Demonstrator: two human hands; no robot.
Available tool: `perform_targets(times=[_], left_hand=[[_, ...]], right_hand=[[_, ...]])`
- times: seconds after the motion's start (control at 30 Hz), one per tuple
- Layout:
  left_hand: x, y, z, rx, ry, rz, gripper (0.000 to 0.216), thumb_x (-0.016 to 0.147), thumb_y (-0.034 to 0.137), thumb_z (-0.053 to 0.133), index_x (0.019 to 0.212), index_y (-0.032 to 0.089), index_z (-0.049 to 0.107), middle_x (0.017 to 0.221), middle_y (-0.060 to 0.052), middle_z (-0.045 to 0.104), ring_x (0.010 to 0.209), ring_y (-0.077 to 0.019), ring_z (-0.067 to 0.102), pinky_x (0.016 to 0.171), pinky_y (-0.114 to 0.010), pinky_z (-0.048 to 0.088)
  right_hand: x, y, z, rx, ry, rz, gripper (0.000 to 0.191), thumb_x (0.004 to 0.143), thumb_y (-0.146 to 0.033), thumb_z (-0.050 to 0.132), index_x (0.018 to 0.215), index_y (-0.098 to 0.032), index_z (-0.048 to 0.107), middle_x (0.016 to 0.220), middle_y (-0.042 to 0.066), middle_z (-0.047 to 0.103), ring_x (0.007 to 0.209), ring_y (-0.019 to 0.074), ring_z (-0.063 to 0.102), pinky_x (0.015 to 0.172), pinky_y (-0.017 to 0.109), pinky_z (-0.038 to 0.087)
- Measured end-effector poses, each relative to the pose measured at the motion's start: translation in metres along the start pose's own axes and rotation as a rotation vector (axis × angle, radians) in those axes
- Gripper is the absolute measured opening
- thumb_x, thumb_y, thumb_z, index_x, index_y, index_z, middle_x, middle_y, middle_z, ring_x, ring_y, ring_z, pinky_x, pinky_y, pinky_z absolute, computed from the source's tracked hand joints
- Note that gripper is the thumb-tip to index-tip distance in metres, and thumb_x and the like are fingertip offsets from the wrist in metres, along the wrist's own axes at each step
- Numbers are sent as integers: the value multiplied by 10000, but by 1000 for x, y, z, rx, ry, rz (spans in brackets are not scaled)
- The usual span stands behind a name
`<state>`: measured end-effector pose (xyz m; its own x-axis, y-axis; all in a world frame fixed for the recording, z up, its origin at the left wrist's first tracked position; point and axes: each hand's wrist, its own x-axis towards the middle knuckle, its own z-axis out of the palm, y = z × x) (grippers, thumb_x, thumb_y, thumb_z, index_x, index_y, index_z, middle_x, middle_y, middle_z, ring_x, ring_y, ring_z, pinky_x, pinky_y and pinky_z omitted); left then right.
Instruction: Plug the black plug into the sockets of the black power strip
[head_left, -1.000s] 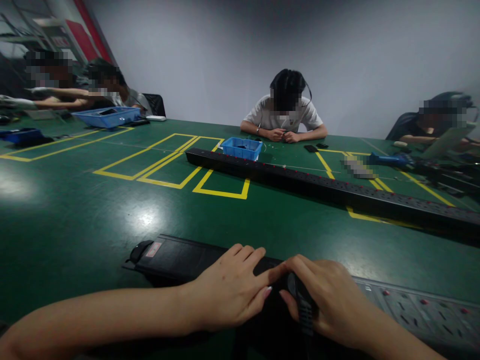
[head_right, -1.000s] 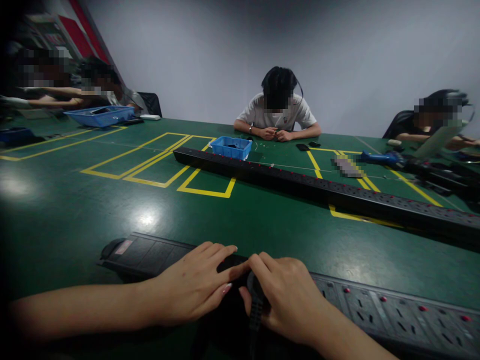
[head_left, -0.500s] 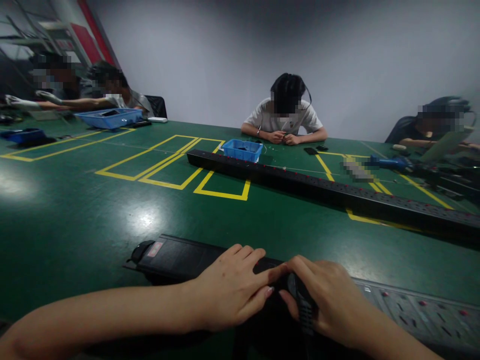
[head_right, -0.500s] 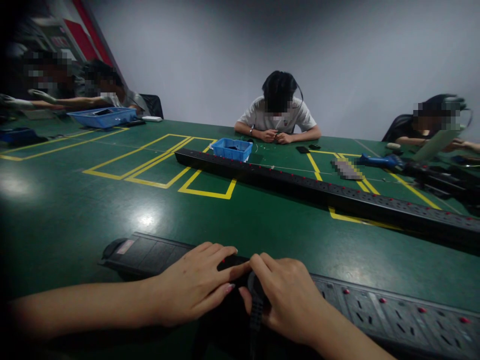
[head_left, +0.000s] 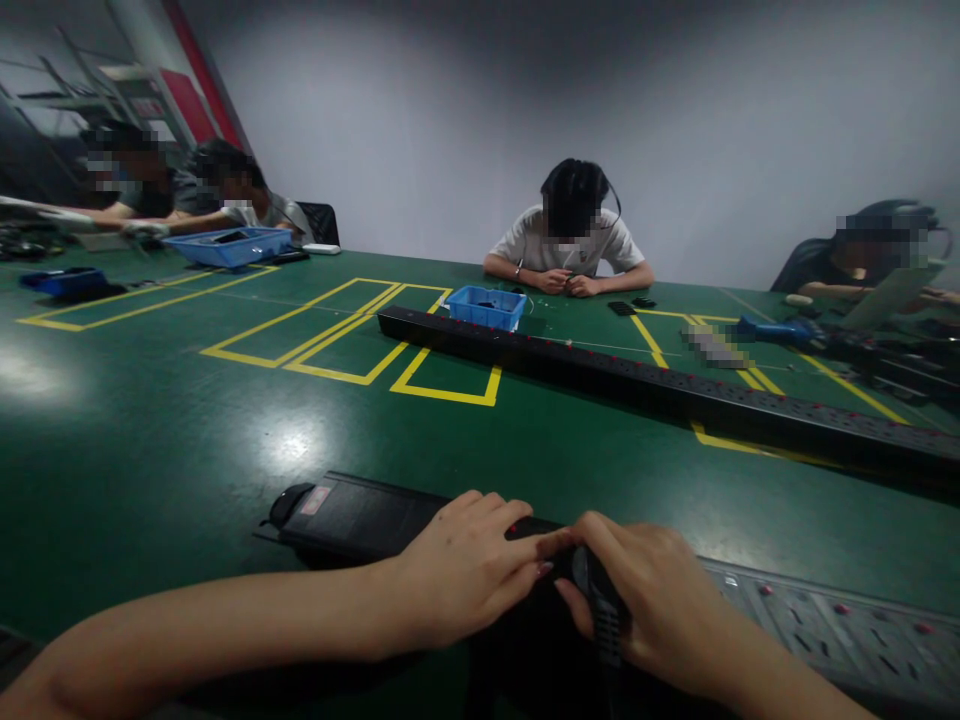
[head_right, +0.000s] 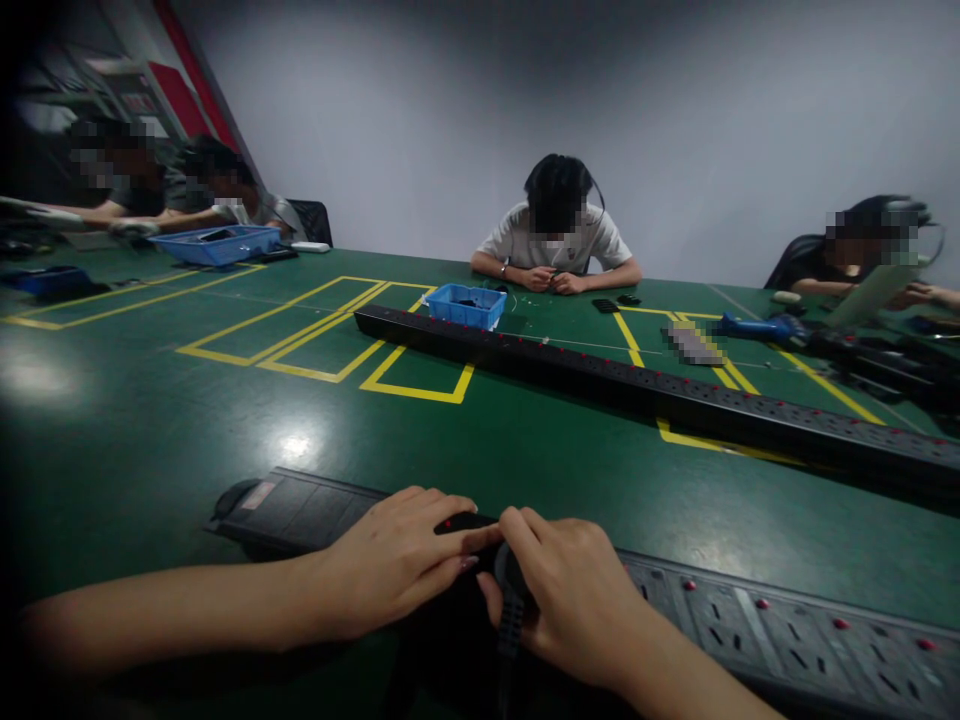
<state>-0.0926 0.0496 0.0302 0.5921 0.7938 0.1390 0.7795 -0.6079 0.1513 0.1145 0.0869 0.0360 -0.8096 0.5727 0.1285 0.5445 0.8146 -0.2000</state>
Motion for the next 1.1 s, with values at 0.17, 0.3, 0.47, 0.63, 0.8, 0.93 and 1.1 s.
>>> perform_targets(times=[0.17, 0.3, 0.47, 0.63, 0.8, 0.93, 1.1], left_hand=[[0, 0, 2, 8, -5, 17, 468, 915, 290, 382, 1368, 345, 276, 1137, -64, 538, 980, -226, 527, 817, -389, 435], [0, 1, 1, -4, -28, 2, 454, 917, 295, 372, 1361, 339, 288, 1144, -71, 536, 983, -232, 527, 826, -407, 440], [1, 1, 0, -8, -37, 4, 442, 921, 284, 358, 1356, 327, 298, 1142, -76, 534, 986, -236, 525, 820, -411, 446], [0, 0, -1, 20, -44, 30, 459, 928, 299, 348, 1378, 309, 261, 1149, -86, 528, 989, -236, 522, 825, -406, 438], [-1, 0, -3, 61, -52, 48, 453, 941, 310, 304, 1389, 287, 241, 1166, -104, 522, 998, -244, 523, 815, -407, 441], [-1, 1, -2, 80, -39, 48, 440, 939, 315, 308, 1376, 283, 272, 1184, -110, 518, 1003, -249, 527, 809, -409, 444], [-1, 1, -1, 94, -41, 59, 450, 936, 314, 313, 1382, 272, 260, 1194, -115, 515, 1003, -246, 532, 815, -407, 445]], right_hand=[[-1, 1, 1, -19, 27, 1, 141, 829, -293, 436, 915, -184, 459, 773, 40, 626, 617, 170, 597, 513, 251, 367], [-1, 2, 1, -16, -1, 0, 121, 833, -284, 432, 903, -188, 452, 774, 41, 625, 611, 172, 594, 509, 255, 363], [-1, 2, 0, 5, -28, 19, 143, 843, -295, 417, 924, -187, 462, 806, 46, 625, 661, 184, 609, 548, 266, 392], [-2, 1, 0, -8, -21, 24, 160, 838, -306, 422, 918, -181, 481, 796, 50, 628, 638, 180, 603, 530, 264, 382], [-1, 2, 0, 33, -9, 12, 181, 835, -305, 431, 940, -175, 499, 811, 54, 632, 668, 170, 610, 557, 253, 399], [-1, 2, 0, 36, -11, 18, 190, 834, -318, 436, 948, -179, 498, 829, 53, 632, 680, 177, 616, 564, 261, 410], [-3, 1, -1, 45, -56, 30, 186, 836, -307, 435, 964, -182, 485, 861, 56, 631, 720, 190, 622, 595, 281, 431]])
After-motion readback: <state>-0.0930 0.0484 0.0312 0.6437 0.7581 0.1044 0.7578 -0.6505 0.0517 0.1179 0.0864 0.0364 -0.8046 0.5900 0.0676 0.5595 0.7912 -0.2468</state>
